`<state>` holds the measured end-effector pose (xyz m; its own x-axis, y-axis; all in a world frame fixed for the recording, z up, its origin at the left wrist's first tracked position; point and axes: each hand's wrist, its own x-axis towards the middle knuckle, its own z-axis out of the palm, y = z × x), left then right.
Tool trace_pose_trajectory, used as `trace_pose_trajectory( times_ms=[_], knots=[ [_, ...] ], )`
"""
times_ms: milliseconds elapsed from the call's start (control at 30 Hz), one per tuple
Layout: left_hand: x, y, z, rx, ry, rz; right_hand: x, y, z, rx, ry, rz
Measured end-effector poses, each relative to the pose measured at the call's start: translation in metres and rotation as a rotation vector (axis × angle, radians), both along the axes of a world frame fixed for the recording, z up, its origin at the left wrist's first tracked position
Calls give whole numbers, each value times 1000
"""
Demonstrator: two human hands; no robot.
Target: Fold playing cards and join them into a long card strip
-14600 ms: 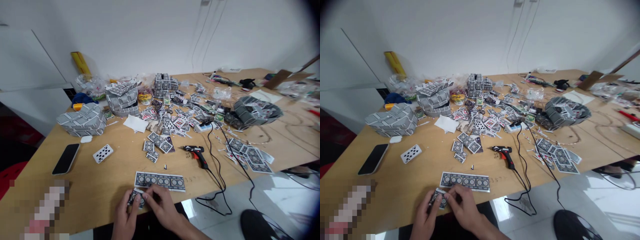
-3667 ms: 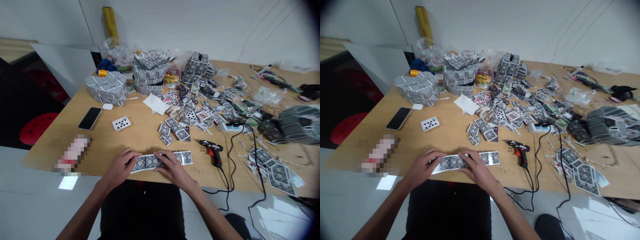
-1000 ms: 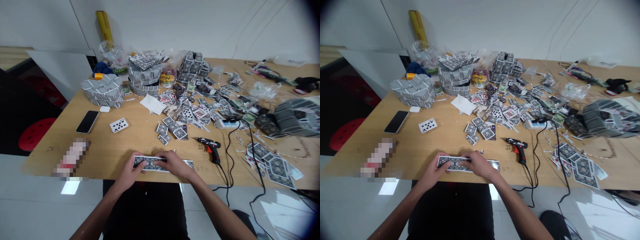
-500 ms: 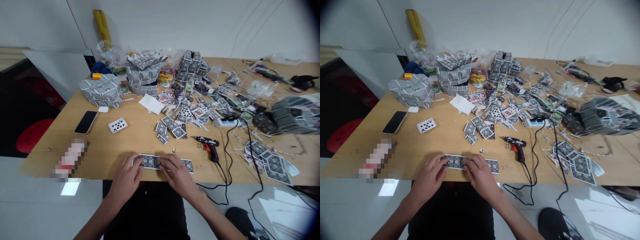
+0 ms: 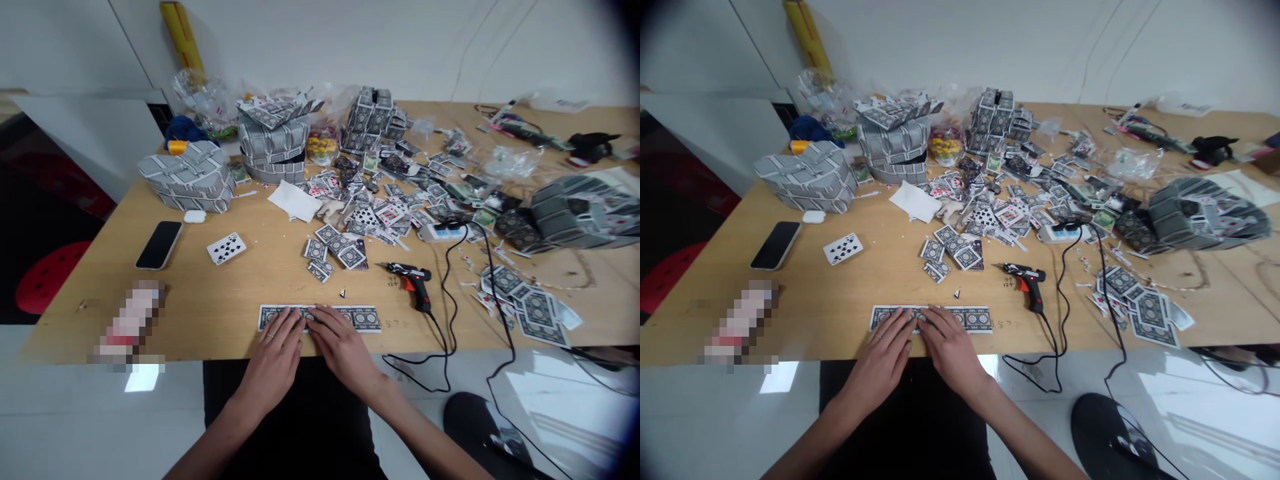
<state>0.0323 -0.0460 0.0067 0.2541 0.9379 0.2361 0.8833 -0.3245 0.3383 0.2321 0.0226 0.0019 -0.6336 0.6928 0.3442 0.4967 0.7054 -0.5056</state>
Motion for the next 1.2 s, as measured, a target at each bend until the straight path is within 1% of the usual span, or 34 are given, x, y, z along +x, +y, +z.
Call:
trace_pose_trajectory(
  times_ms=[133, 333, 467, 700, 833, 1000, 1200],
  knots=[
    [2, -1, 0, 5, 31, 5, 0, -1, -4, -43, 48, -7],
    [1, 1, 2, 3, 43, 10, -2, -3, -11, -96, 175, -50],
    [2, 1, 3, 7, 62, 7, -2, -4, -11, -118, 217, -64],
    [5, 2, 4, 10, 64, 5, -3, -3, -9, -136, 215, -71],
    [1, 7, 7, 1, 22, 2, -4, -3, -6, -130, 205, -74],
    [-5, 21, 13, -55, -61, 26, -5, -4, -4, -121, 189, -80],
    [-10, 32, 12, -63, -157, 28, -6, 1, 2, -137, 144, -68]
  ],
)
